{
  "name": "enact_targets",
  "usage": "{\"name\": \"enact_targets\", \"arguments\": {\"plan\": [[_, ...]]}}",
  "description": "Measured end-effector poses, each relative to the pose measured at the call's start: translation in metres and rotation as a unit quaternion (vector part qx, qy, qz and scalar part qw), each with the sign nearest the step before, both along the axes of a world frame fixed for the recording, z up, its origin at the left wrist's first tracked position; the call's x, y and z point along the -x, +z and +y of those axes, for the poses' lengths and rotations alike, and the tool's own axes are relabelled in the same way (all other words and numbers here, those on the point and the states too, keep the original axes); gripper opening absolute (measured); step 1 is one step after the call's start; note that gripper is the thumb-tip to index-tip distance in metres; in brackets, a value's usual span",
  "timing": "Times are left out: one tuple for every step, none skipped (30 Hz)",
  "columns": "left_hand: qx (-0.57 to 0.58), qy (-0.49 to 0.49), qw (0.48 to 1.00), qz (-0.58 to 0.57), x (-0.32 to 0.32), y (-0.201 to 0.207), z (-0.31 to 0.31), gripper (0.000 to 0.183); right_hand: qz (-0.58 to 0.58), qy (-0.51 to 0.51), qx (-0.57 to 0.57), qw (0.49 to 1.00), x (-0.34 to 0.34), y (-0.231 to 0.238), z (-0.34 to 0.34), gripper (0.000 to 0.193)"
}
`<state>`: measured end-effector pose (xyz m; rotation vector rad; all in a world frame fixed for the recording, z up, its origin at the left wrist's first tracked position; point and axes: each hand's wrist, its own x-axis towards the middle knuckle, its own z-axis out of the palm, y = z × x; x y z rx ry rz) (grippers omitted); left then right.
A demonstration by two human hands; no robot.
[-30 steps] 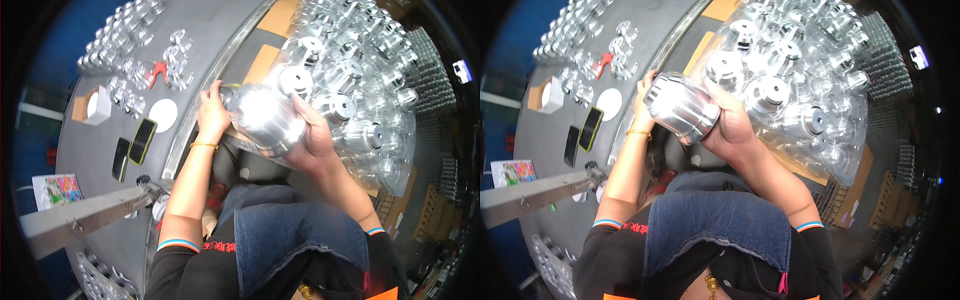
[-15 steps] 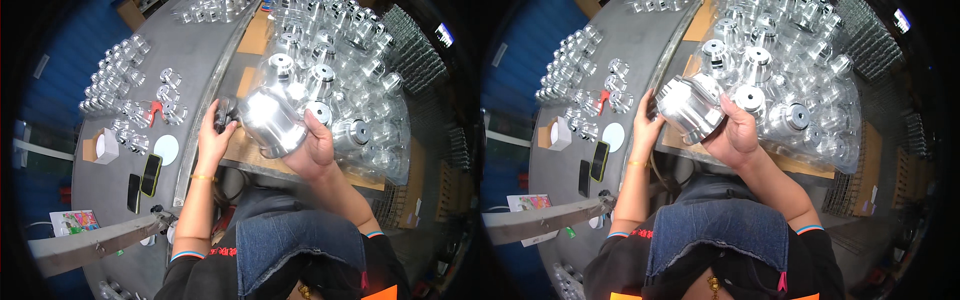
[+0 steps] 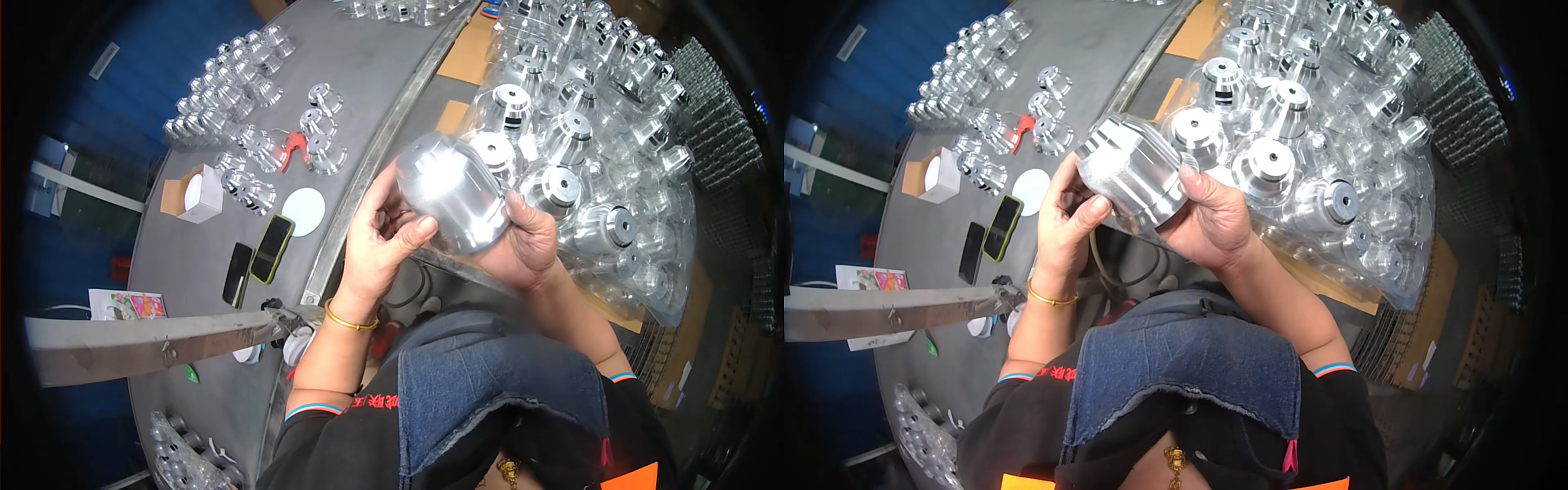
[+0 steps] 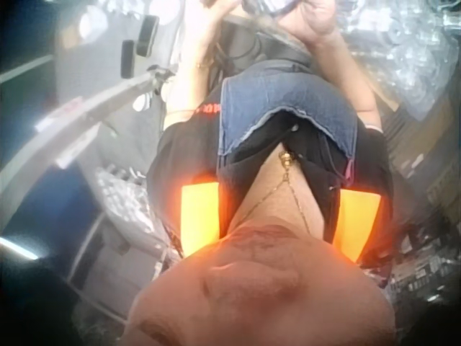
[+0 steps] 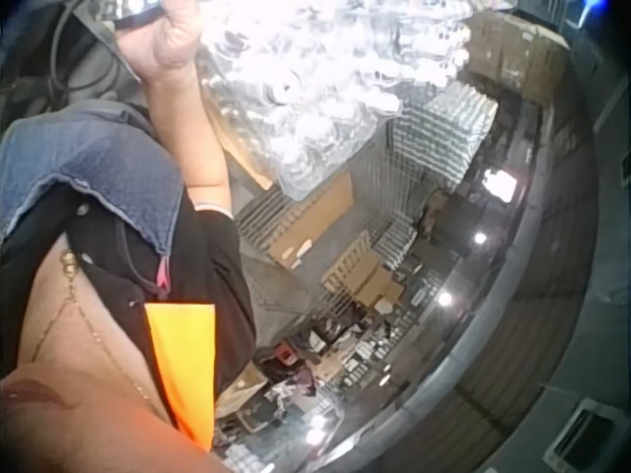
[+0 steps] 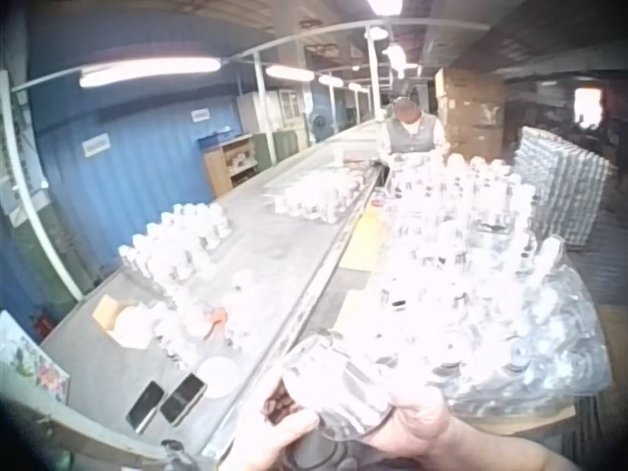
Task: The person polishes metallic fabrication parts on a workbench using a handheld grinder.
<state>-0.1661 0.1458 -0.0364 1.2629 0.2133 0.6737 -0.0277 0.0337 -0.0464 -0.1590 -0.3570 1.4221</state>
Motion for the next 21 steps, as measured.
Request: {"name": "enact_targets", "arguments": {"plan": [[0.005,0.004,1.000,0.002,0.001,0.000,0.000,0.078,0.000,0.003,0.000,1.000,0.000,0.000,0.001,0.056],[0.010,0.007,1.000,0.004,0.002,0.001,-0.001,0.078,-0.044,-0.002,-0.012,0.999,0.000,-0.001,0.002,0.055],[0.010,0.008,1.000,0.003,0.001,0.001,-0.002,0.078,-0.089,-0.008,-0.025,0.996,0.000,-0.002,0.002,0.053],[0.009,0.021,1.000,-0.013,-0.001,0.001,-0.005,0.078,-0.090,-0.008,-0.025,0.996,0.000,-0.001,-0.001,0.053],[0.008,0.035,0.999,-0.028,-0.001,0.001,-0.006,0.079,-0.224,-0.034,0.001,0.974,0.001,0.001,-0.005,0.050],[0.008,0.034,0.999,-0.028,-0.001,0.000,-0.006,0.079,-0.354,-0.059,0.028,0.933,0.001,0.004,-0.009,0.047],[0.036,0.020,0.999,-0.033,-0.001,0.000,-0.006,0.080,-0.354,-0.060,0.029,0.933,0.002,0.009,-0.010,0.047],[0.065,0.006,0.997,-0.037,-0.001,-0.001,-0.005,0.080,-0.451,-0.092,0.006,0.888,0.003,0.015,-0.010,0.044],[0.065,0.005,0.997,-0.036,0.000,0.000,-0.004,0.080,-0.542,-0.122,-0.016,0.831,0.004,0.018,-0.010,0.041],[0.068,-0.006,0.997,-0.035,0.001,0.001,-0.003,0.081,-0.550,-0.117,-0.014,0.827,0.002,0.017,-0.011,0.041],[0.071,-0.016,0.997,-0.033,0.002,0.001,-0.002,0.082,-0.549,-0.119,-0.013,0.827,0.001,0.018,-0.013,0.041],[0.071,-0.020,0.997,-0.033,0.001,0.001,-0.003,0.082,-0.461,-0.094,0.014,0.882,-0.002,0.021,-0.015,0.041],[0.065,-0.019,0.997,-0.039,0.000,0.001,-0.003,0.084,-0.367,-0.069,0.039,0.927,-0.005,0.023,-0.018,0.041],[0.058,-0.018,0.997,-0.045,-0.001,0.001,-0.003,0.085,-0.305,-0.076,0.027,0.949,-0.012,0.016,-0.017,0.042],[0.058,-0.021,0.997,-0.045,-0.003,-0.001,-0.003,0.085,-0.305,-0.078,0.028,0.949,-0.012,0.018,-0.017,0.042],[0.047,-0.016,0.997,-0.057,-0.004,-0.004,-0.003,0.086,-0.299,-0.094,0.034,0.949,-0.010,0.021,-0.017,0.042],[0.036,-0.012,0.997,-0.069,-0.005,-0.006,-0.003,0.087,-0.292,-0.110,0.039,0.949,-0.010,0.023,-0.017,0.043],[0.036,-0.014,0.997,-0.069,-0.006,-0.007,-0.002,0.087,-0.289,-0.101,0.046,0.951,-0.012,0.020,-0.018,0.040],[0.053,-0.015,0.996,-0.071,-0.007,-0.007,-0.001,0.088,-0.288,-0.103,0.046,0.951,-0.011,0.021,-0.018,0.040],[0.070,-0.015,0.995,-0.073,-0.007,-0.008,-0.001,0.089,-0.327,-0.115,0.043,0.937,-0.008,0.022,-0.018,0.038],[0.071,-0.017,0.995,-0.073,-0.008,-0.006,0.000,0.089,-0.365,-0.127,0.040,0.921,-0.007,0.022,-0.019,0.036]]}}
